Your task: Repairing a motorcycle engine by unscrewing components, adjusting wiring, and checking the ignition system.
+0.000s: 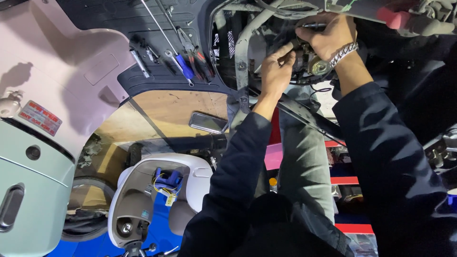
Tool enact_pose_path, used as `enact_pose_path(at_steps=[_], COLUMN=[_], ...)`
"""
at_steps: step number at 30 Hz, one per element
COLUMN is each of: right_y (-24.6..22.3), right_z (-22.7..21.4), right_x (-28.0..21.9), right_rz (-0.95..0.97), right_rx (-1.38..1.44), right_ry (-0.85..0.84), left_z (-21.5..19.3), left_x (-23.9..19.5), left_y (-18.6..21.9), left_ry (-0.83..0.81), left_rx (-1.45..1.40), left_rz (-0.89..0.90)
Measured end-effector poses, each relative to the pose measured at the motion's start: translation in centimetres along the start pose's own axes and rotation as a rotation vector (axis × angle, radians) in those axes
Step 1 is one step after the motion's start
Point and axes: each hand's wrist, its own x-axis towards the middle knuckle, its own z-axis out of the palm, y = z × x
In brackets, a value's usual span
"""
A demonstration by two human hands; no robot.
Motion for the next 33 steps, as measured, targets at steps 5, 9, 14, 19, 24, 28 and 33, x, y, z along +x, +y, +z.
enact_pose_path(at_steps=[5, 9, 14, 19, 24, 28, 33], right_y=[-1.4, -2.2, -2.2, -1.8, -2.3, -2.7, -1.4], right_z=[-0.4, -0.6, -0.6, -0.1, -0.5, -0.8, -0.1], right_x=[0.4, 0.2, 0.7, 0.9, 0.8, 0.3, 0.9], right_rz=[0.125, 0.135, 0.147, 0.198, 0.173, 0.186, 0.208], right_rx=[0.037, -0.006, -0.019, -0.027, 0.052, -0.029, -0.036], right_ry=[-0.08, -0.099, -0.148, -0.119, -0.13, -0.13, -0.134], left_z=[1.1, 1.0, 0.7, 1.3, 1.9, 2.6, 0.6], left_x=[1.7, 2.1, 1.7, 1.5, 1.1, 2.1, 4.2], left_y=[-0.6, -1.9, -0.5, 1.0, 2.8, 2.0, -1.2], left_ry=[0.177, 0.173, 0.199, 0.31, 0.314, 0.338, 0.102], left_rx=[-0.084, -0.032, 0.003, 0.132, -0.142, -0.361, -0.812], left_rz=[0.114, 0.176, 0.102, 0.037, -0.05, -0.172, -0.585])
